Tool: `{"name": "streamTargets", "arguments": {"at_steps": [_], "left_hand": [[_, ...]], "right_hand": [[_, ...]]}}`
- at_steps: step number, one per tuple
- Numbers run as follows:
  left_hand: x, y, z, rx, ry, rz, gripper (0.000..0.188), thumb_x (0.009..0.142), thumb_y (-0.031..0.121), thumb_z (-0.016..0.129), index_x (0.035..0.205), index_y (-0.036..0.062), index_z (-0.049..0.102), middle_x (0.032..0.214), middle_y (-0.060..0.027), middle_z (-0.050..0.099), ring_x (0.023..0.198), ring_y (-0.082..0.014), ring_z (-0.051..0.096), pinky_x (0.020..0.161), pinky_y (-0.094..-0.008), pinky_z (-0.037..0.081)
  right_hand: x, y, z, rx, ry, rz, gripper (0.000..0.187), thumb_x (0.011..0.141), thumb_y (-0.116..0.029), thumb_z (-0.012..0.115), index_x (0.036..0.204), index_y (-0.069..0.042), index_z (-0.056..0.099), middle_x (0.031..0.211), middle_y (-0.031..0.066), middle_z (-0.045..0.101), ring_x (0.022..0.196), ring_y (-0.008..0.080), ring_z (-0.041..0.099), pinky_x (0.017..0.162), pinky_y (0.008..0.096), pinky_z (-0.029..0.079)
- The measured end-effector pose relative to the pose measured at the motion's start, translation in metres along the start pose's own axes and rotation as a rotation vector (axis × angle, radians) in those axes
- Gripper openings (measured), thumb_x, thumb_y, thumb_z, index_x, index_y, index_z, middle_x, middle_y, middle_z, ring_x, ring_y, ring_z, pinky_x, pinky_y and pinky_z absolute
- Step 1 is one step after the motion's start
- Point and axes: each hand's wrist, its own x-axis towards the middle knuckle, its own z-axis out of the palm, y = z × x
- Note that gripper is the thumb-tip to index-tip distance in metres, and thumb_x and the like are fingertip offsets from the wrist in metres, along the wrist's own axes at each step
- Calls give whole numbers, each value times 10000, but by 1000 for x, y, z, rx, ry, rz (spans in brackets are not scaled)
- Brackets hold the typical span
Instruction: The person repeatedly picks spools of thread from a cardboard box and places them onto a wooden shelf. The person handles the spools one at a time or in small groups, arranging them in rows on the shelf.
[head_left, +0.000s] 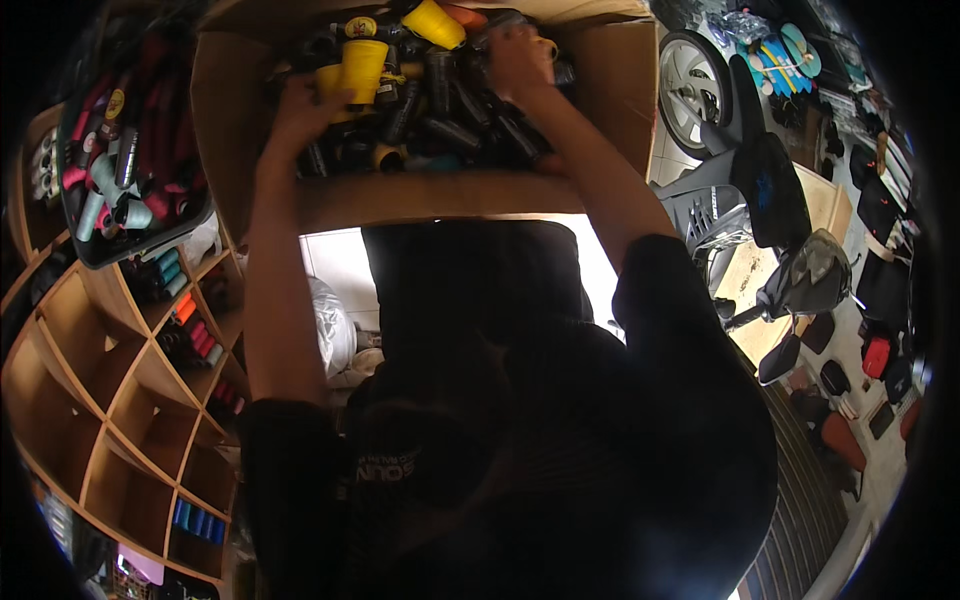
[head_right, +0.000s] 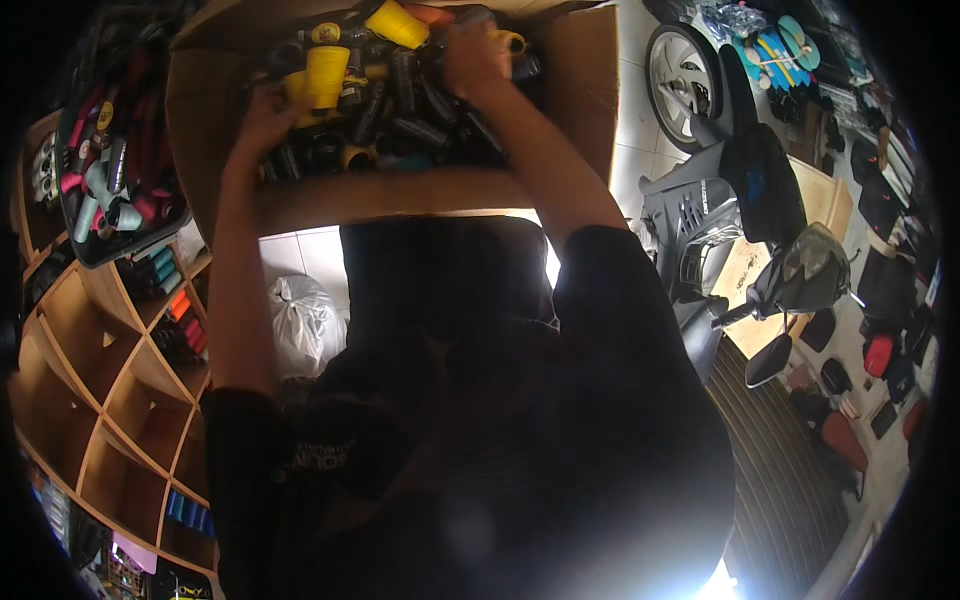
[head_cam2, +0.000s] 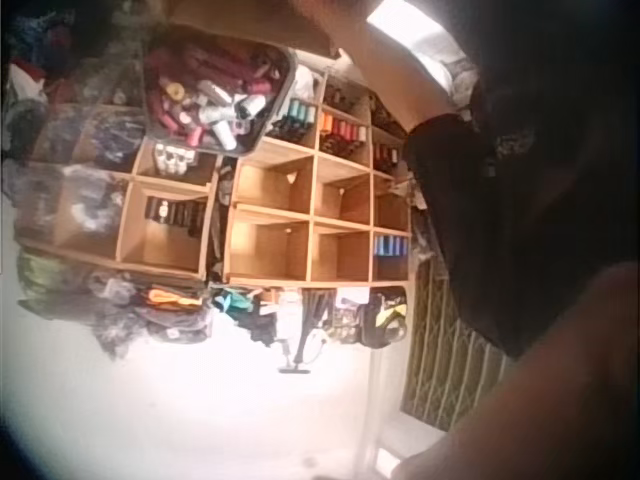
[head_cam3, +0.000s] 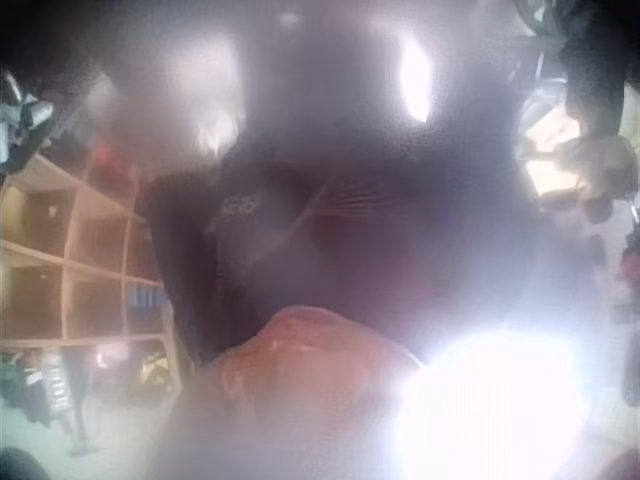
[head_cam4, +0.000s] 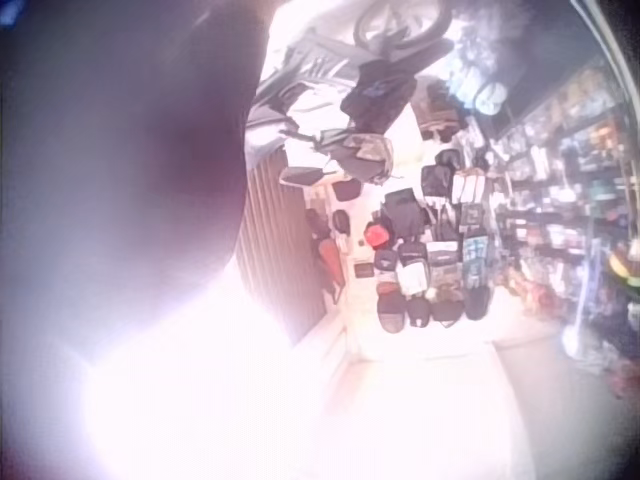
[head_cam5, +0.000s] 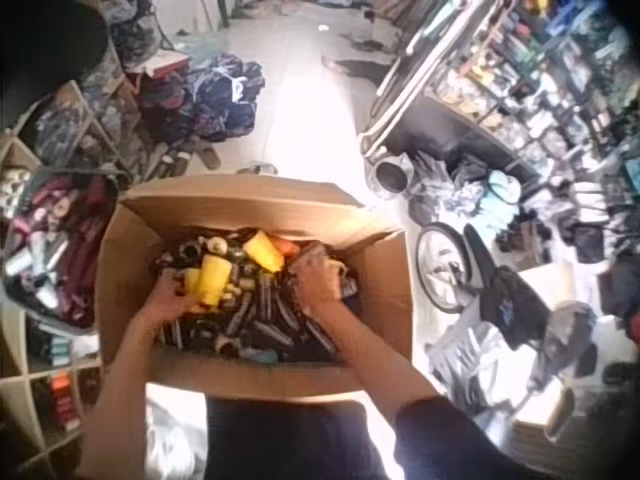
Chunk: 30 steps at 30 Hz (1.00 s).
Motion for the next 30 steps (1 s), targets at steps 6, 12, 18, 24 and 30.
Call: {"name": "streamTargets", "arguments": {"at_steps": [6,12,18,24,30], "left_hand": [[-22,79,48,361,297,-144,1156,718,698,772,1473,-22,276,1464,-305,395,1336,-488,430,1077,-537,414],[-22,77,55,304,316,-160,924,830,542,748,1425,-28,332,1452,-308,432,1317,-453,482,1080,-490,416],[-72,73,17,-49,367,-145,747,825,457,788,1310,-35,504,1180,-258,668,1098,-369,662,961,-429,494],[-94,38,-4,-318,513,-72,632,743,383,881,1182,-19,669,1073,-164,714,1003,-228,666,895,-345,511],[-111,52,-22,-236,422,-44,550,730,276,891,1172,18,690,1046,-125,717,964,-196,663,873,-325,514]], "right_hand": [[1,46,-1,-55,-3,45,506,845,-226,695,1325,-135,566,1424,62,523,1342,353,456,1021,535,491],[40,36,-21,-93,-140,80,548,865,-192,658,1399,-169,535,1458,59,509,1349,346,465,1038,526,481],[58,27,-7,-161,49,-158,583,888,-238,642,1453,-213,500,1539,68,429,1434,337,382,1072,584,419],[47,11,-2,-172,-177,-72,717,872,-539,666,1481,-216,469,1606,82,334,1504,367,262,1134,660,308],[6,20,-20,-162,-143,-240,736,843,-534,708,1462,-219,464,1433,110,504,1368,374,459,1051,609,429]]}}
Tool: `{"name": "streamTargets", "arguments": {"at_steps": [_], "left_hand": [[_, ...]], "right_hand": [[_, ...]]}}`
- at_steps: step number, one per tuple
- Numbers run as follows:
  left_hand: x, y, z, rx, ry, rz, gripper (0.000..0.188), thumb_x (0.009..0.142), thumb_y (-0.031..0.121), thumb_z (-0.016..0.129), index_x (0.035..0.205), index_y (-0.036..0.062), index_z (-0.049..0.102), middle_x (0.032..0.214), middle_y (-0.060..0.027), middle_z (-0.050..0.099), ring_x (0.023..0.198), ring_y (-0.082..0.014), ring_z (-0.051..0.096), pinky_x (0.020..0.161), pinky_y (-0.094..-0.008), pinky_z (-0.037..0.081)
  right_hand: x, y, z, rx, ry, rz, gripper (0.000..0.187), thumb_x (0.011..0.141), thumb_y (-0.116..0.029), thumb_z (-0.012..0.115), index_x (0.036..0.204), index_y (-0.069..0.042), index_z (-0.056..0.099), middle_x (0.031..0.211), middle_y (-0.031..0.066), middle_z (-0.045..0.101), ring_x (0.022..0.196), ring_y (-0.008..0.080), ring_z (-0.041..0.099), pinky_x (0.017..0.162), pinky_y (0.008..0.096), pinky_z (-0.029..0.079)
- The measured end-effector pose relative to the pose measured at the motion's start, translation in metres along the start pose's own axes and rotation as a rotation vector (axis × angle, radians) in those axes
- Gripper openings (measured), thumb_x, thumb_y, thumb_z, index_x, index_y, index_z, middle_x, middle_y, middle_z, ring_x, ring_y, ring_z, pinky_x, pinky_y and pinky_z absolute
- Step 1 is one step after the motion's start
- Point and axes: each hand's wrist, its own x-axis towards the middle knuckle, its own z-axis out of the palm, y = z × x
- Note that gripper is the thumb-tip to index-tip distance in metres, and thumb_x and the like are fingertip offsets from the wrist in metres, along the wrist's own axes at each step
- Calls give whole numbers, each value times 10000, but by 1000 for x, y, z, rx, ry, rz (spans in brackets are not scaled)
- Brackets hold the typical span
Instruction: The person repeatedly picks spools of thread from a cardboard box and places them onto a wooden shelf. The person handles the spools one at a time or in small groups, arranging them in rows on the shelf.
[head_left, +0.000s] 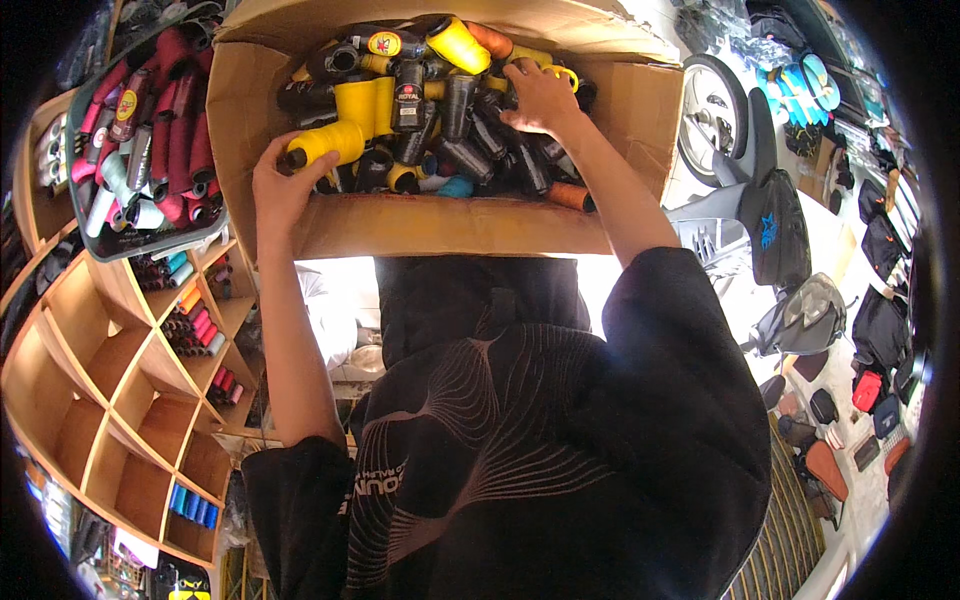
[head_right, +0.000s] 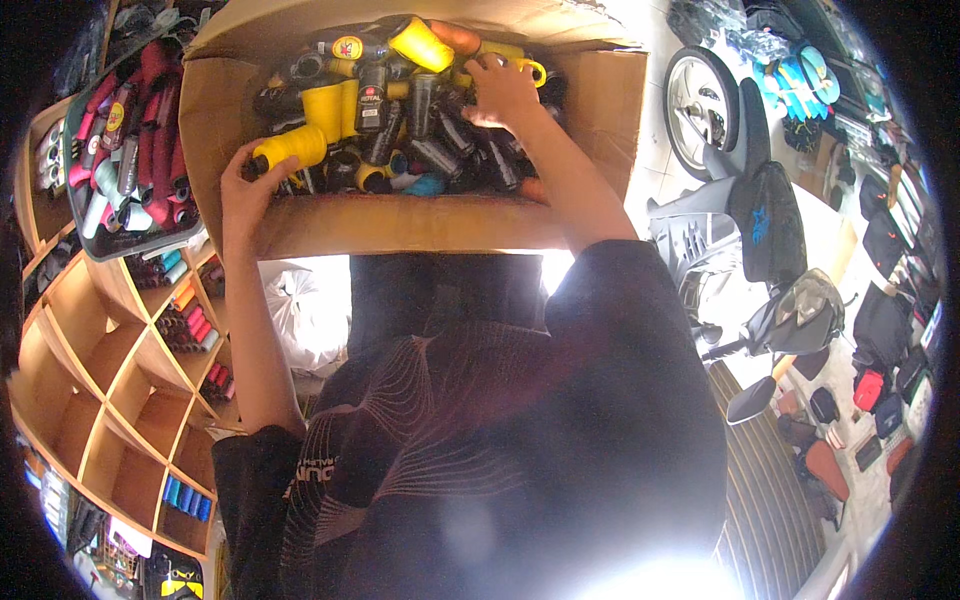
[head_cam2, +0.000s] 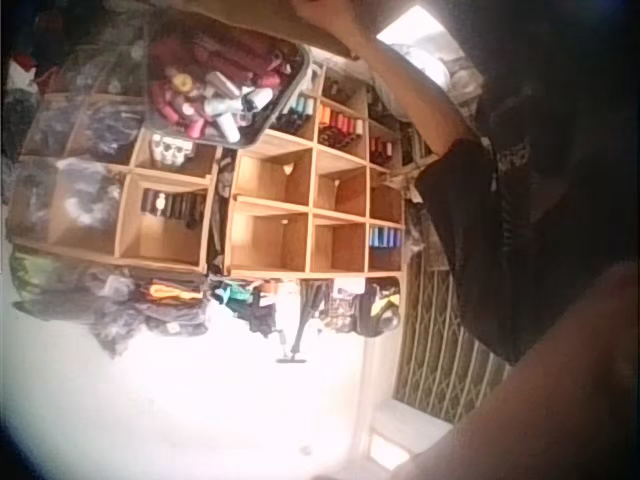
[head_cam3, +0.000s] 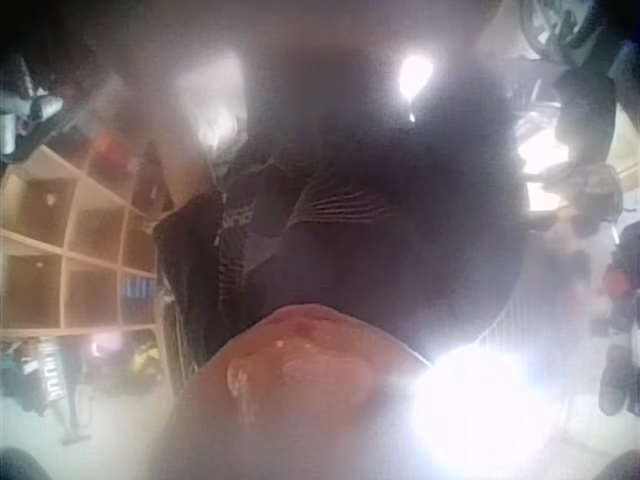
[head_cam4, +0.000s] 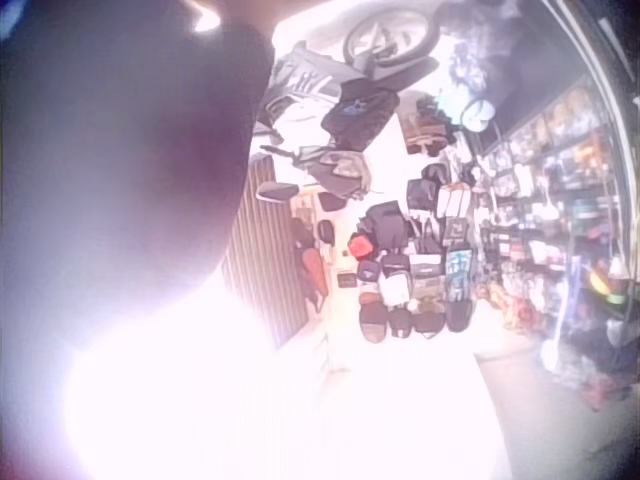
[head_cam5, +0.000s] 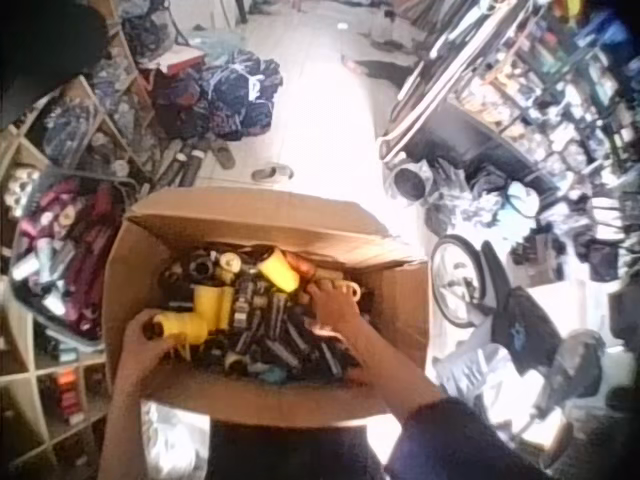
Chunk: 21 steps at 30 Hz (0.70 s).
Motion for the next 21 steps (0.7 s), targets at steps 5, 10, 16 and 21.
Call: {"name": "streamTargets", "arguments": {"at_steps": [5,10,16,21], "left_hand": [[-6,10,7,73,-21,77,466,704,219,874,1089,40,682,1068,-126,699,997,-215,658,900,-336,510],[10,8,51,127,-247,273,523,657,207,859,1100,45,633,1089,-154,662,1065,-281,640,943,-377,494],[-6,38,119,176,-401,198,596,650,231,857,1109,19,541,1101,-188,618,1064,-361,613,931,-408,487],[-10,15,151,412,-604,234,544,711,232,848,1123,47,545,1162,-207,602,1115,-386,599,945,-434,488]], "right_hand": [[8,-4,-43,-125,-110,70,757,827,-604,675,1442,-189,525,1337,87,597,1301,320,541,1004,538,487],[13,-23,27,-43,42,-43,738,782,-536,718,1381,-127,582,1454,93,542,1461,296,351,1108,683,314],[-61,-79,23,-70,-194,-145,755,773,-562,740,1371,-132,575,1409,141,559,1393,320,420,1054,641,352],[-83,-80,65,292,-420,-72,696,858,-585,663,1347,-97,573,1300,182,634,1293,329,538,1042,586,371]]}}
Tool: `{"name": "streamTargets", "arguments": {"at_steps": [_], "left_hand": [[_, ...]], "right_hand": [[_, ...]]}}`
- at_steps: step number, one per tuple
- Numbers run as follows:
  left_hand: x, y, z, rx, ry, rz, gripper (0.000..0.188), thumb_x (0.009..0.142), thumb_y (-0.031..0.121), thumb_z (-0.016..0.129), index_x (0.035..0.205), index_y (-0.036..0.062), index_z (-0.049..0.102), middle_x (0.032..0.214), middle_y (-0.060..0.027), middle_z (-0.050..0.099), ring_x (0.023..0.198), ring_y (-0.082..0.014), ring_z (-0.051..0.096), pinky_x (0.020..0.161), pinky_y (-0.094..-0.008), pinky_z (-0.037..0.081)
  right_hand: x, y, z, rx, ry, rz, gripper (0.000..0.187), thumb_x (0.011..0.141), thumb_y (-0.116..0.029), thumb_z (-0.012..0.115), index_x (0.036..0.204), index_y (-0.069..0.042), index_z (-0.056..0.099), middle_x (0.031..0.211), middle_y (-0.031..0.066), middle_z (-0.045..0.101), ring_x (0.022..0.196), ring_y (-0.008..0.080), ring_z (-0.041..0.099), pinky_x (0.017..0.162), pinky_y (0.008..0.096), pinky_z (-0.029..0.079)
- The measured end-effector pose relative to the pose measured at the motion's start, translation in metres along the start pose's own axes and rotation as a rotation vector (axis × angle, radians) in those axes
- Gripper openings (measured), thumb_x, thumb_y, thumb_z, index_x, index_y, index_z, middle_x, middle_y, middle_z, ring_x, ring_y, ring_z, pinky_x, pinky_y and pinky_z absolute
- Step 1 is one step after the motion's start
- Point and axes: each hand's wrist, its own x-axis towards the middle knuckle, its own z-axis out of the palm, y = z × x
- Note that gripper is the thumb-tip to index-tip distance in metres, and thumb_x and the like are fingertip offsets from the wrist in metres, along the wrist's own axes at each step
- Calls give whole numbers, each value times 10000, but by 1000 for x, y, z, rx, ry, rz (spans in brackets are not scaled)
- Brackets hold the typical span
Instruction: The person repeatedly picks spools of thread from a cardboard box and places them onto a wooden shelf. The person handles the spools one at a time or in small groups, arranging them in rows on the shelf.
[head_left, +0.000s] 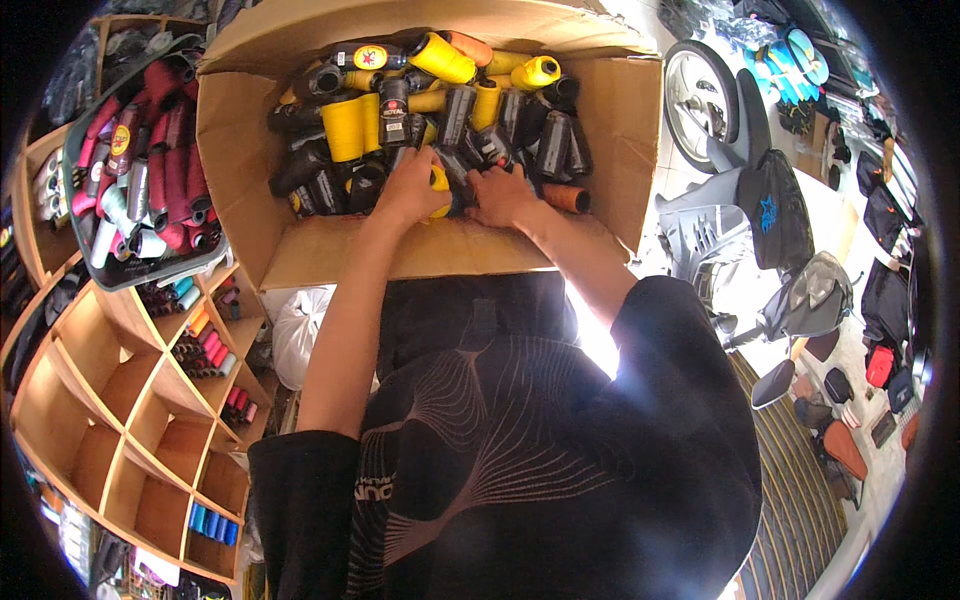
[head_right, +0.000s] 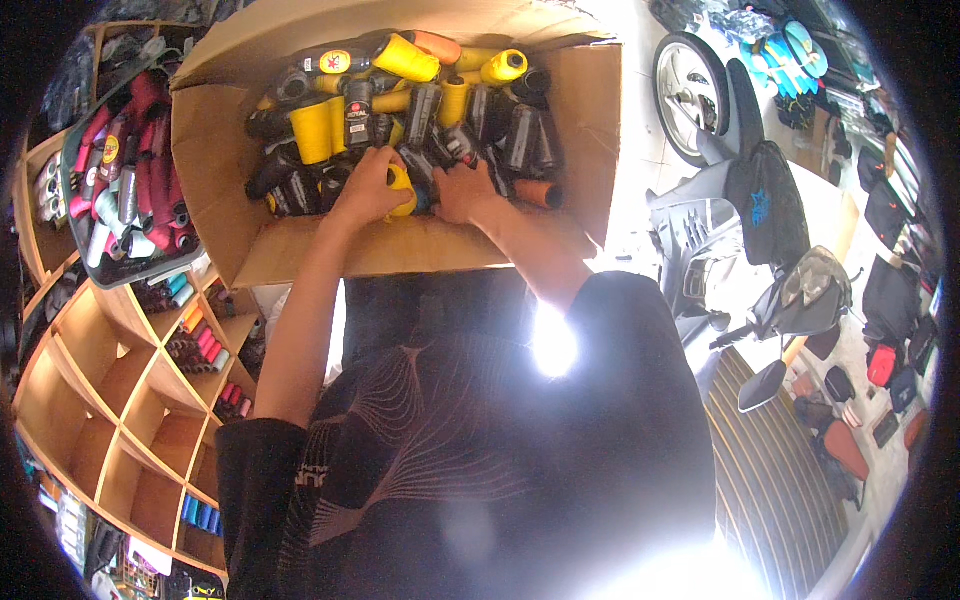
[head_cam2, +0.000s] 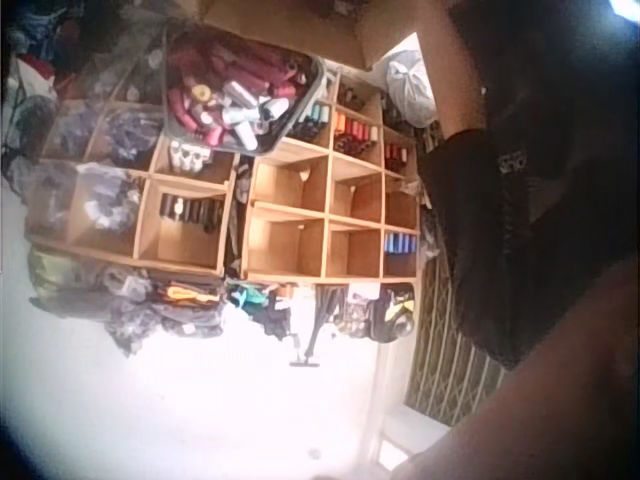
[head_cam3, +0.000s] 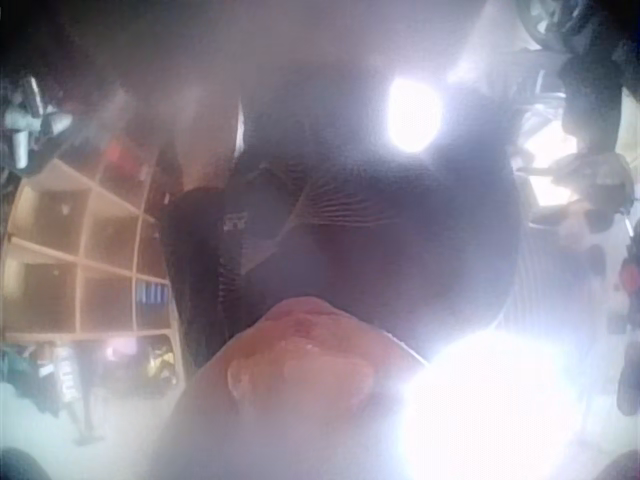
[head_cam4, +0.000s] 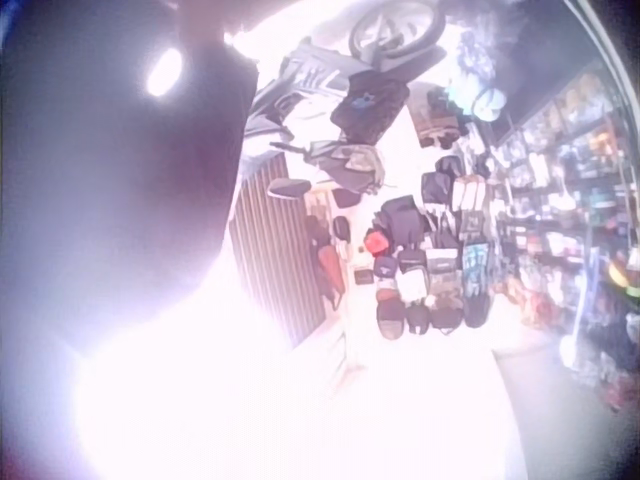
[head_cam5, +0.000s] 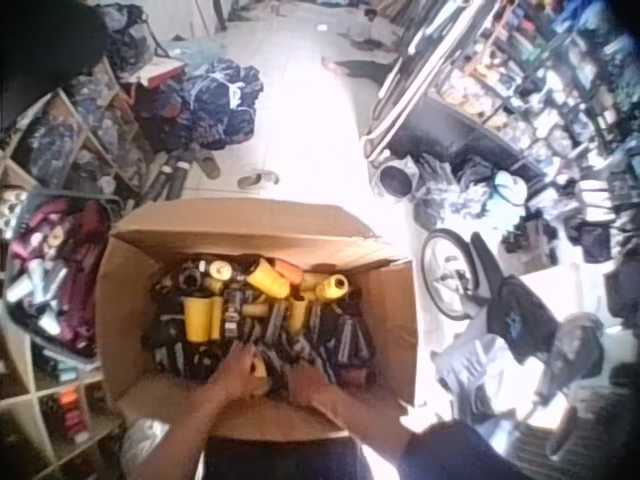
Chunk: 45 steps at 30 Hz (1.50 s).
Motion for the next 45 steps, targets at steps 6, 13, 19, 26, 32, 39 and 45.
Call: {"name": "streamTargets", "arguments": {"at_steps": [6,13,19,26,32,39,45], "left_hand": [[-9,-7,-9,32,64,-77,520,781,204,816,1194,59,535,1198,-200,594,1158,-403,589,972,-465,490],[-16,-16,-12,158,-28,-172,580,811,215,798,1295,75,511,1268,-200,588,1209,-408,576,1005,-461,482],[-23,8,-25,179,35,-262,620,808,228,802,1337,97,507,1369,-192,504,1233,-410,565,1021,-474,479],[-23,-11,-25,140,90,-209,688,766,247,826,1344,65,502,1339,-191,553,1253,-384,560,1055,-449,460],[-57,-34,-61,162,174,-188,590,775,229,804,1276,45,550,1304,-193,590,1230,-367,577,1035,-442,463],[-137,-65,-111,234,243,-270,303,892,236,680,1091,11,636,1058,-215,666,1012,-401,646,886,-494,502],[-157,-49,-93,368,449,-70,306,987,281,572,948,5,697,961,-193,684,926,-398,646,812,-484,500]], "right_hand": [[21,15,-65,302,22,75,545,907,-551,625,1044,-36,740,1083,246,716,1036,400,690,907,502,531],[53,24,-74,217,599,331,477,865,-289,690,1239,-10,587,1199,243,630,1099,388,650,919,472,550],[30,-7,0,-13,317,62,552,845,-225,673,1324,14,538,1319,237,536,1187,419,594,974,493,525],[31,24,-25,236,96,105,509,829,-248,720,1258,2,608,1259,246,636,1172,398,630,984,484,518],[1,51,-56,419,342,213,451,854,-288,714,1236,-58,645,1197,202,689,1140,380,648,972,461,520],[-11,102,-67,428,662,448,511,864,-329,710,1263,-35,589,1313,234,611,1228,385,591,1038,457,480],[24,109,-58,602,265,707,1180,711,-534,842,1523,40,207,1489,329,425,1391,445,441,1135,526,392]]}}
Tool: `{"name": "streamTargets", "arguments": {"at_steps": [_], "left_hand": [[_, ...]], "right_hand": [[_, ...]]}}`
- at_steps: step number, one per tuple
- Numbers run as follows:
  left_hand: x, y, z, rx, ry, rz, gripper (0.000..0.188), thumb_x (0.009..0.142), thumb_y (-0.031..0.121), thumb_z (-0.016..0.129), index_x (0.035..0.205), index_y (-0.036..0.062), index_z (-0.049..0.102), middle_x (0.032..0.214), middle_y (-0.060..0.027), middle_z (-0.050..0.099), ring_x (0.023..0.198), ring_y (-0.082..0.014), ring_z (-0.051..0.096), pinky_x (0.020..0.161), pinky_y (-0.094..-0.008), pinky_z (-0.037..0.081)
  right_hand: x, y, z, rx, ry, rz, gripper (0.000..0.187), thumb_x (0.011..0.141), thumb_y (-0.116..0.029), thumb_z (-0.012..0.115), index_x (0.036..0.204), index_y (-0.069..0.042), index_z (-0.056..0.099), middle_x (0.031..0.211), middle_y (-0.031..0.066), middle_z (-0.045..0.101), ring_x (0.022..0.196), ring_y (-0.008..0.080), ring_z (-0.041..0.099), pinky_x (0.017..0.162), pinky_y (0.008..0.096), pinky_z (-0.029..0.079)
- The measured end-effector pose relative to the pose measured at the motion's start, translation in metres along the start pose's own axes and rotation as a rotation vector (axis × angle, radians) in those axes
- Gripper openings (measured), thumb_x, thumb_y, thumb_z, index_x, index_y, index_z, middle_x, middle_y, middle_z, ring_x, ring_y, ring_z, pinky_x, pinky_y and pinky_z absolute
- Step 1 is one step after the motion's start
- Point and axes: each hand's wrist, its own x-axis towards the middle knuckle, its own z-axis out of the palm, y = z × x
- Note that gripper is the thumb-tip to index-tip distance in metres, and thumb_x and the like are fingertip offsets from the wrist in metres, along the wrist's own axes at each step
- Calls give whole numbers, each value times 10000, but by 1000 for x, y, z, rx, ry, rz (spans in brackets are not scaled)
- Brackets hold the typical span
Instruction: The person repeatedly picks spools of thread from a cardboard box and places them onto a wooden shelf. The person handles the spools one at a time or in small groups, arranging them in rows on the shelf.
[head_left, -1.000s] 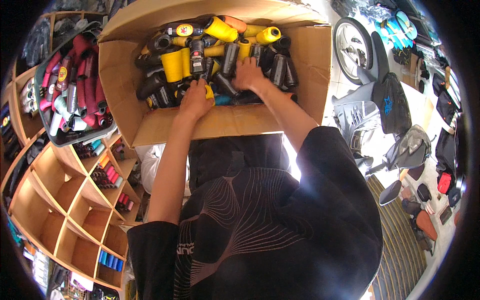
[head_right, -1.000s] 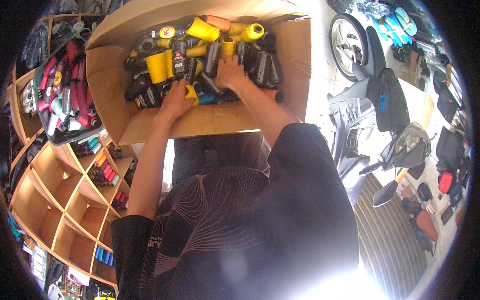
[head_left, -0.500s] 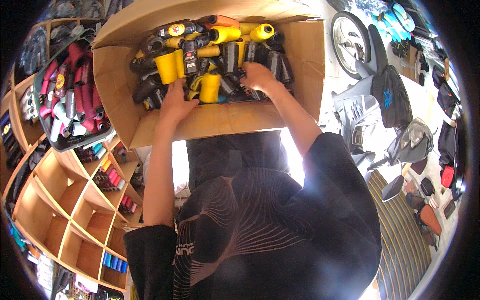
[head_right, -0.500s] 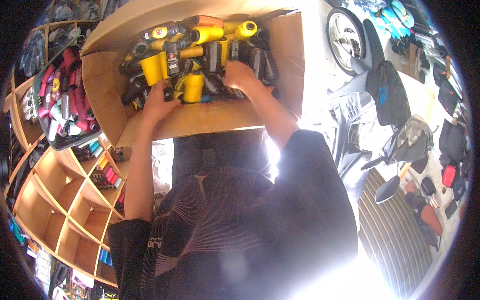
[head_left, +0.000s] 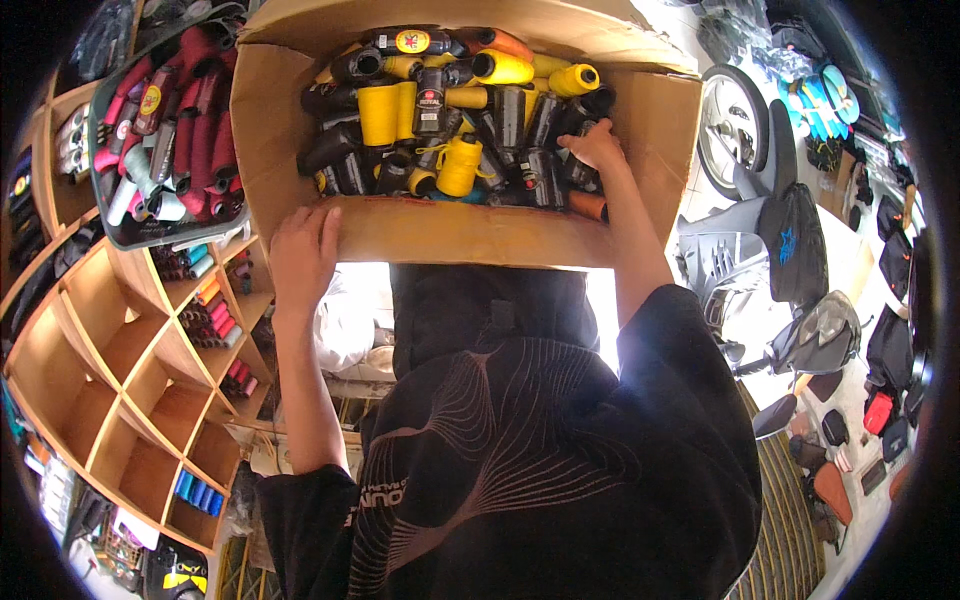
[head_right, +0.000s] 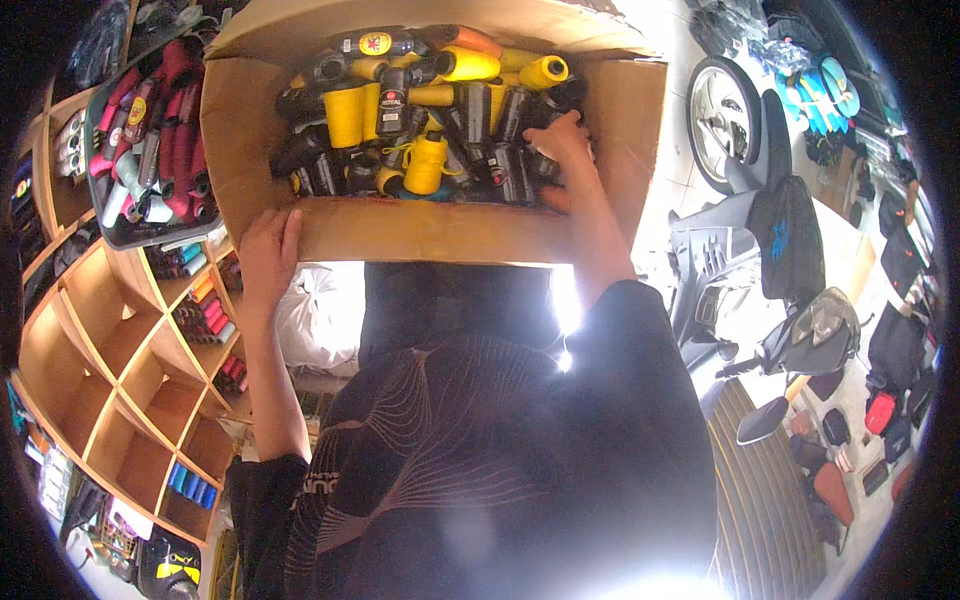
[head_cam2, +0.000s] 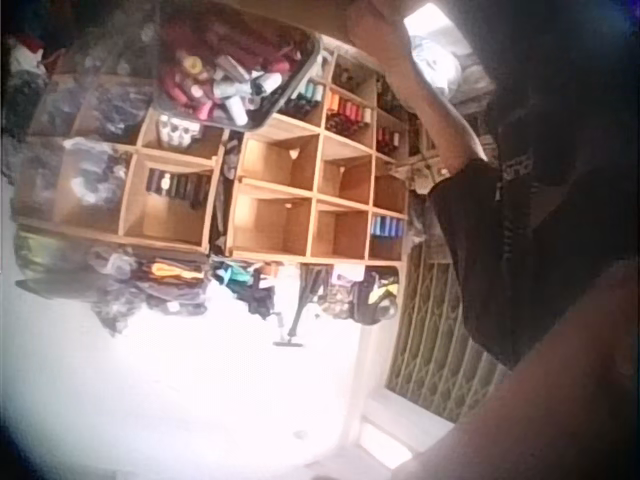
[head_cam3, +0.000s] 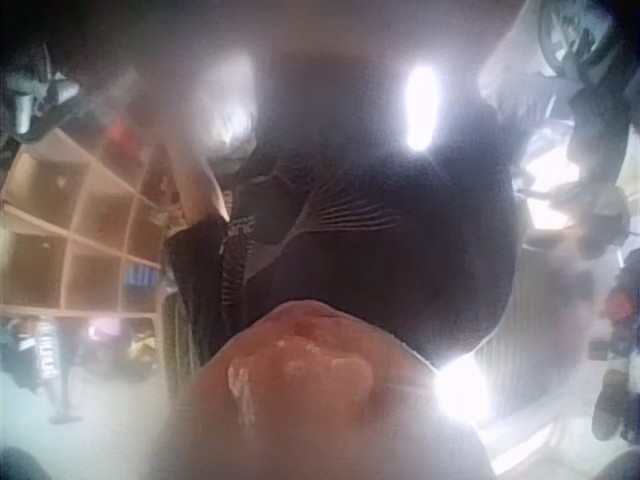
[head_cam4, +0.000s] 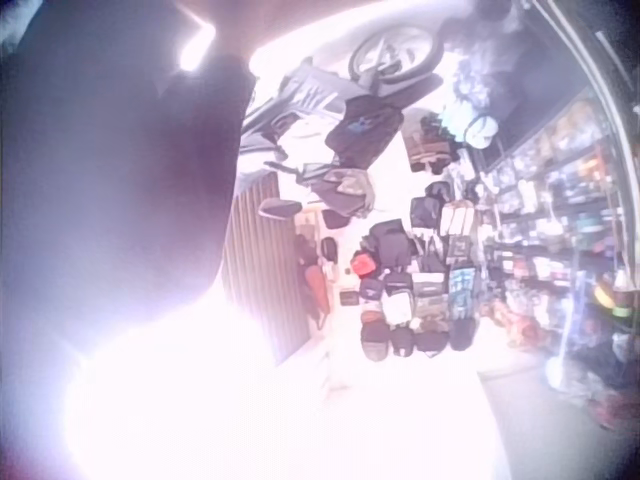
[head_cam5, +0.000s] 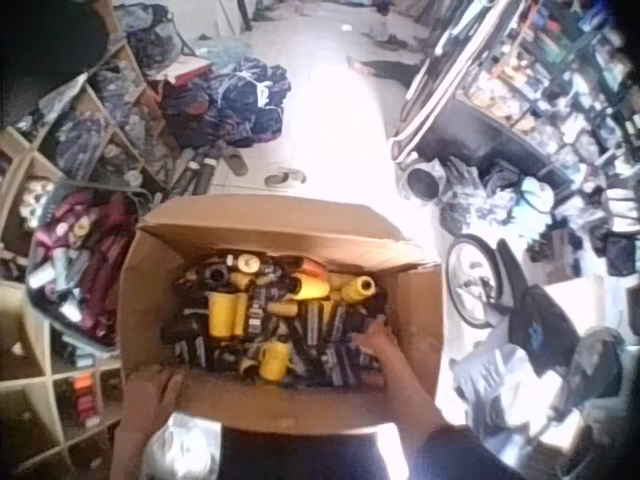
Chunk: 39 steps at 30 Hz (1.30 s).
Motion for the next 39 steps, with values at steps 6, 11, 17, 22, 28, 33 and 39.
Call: {"name": "streamTargets", "arguments": {"at_steps": [6,11,17,22,28,33,39], "left_hand": [[2,3,4,18,107,-55,404,1008,326,531,824,22,724,837,-182,696,804,-387,656,742,-481,504],[6,3,8,27,140,-134,444,997,349,534,746,31,716,748,-191,684,710,-399,659,684,-502,507],[7,7,8,17,162,-174,406,975,341,555,766,32,714,761,-198,693,722,-402,672,676,-504,514],[13,5,9,30,140,-158,327,923,318,616,794,36,718,776,-192,704,750,-391,687,709,-491,535],[72,-3,6,-19,-261,-294,560,832,314,749,1284,35,570,1169,-291,664,1095,-418,656,914,-487,540],[127,-27,79,76,-125,-246,1044,613,386,911,1463,50,407,1579,-268,258,1424,-417,382,1134,-495,402],[89,-48,95,-304,-423,-221,1003,523,380,933,1409,153,521,1638,-272,85,1461,-477,301,1191,-494,332]], "right_hand": [[16,10,19,-201,108,18,1226,622,-621,869,1493,42,317,1447,272,518,1314,387,550,1093,464,443],[27,24,2,29,-96,-96,908,574,-548,890,1253,9,659,1261,206,682,1169,306,667,1021,401,497],[26,22,7,20,-13,-106,931,585,-509,885,1293,31,614,1288,218,667,1191,316,657,1026,400,502],[53,41,29,104,43,-169,883,582,-438,890,1299,-22,585,1241,173,691,1135,288,674,1013,372,497],[-25,-1,16,-375,212,-67,995,665,-467,884,1413,9,433,1326,232,598,1276,388,558,1061,489,467],[-111,-88,7,-231,423,-636,505,800,-270,781,1180,5,595,1164,215,638,1142,381,610,938,510,521],[-130,-238,27,1,47,-1135,367,778,-155,657,1134,-69,690,1163,201,685,1078,389,654,896,478,545]]}}
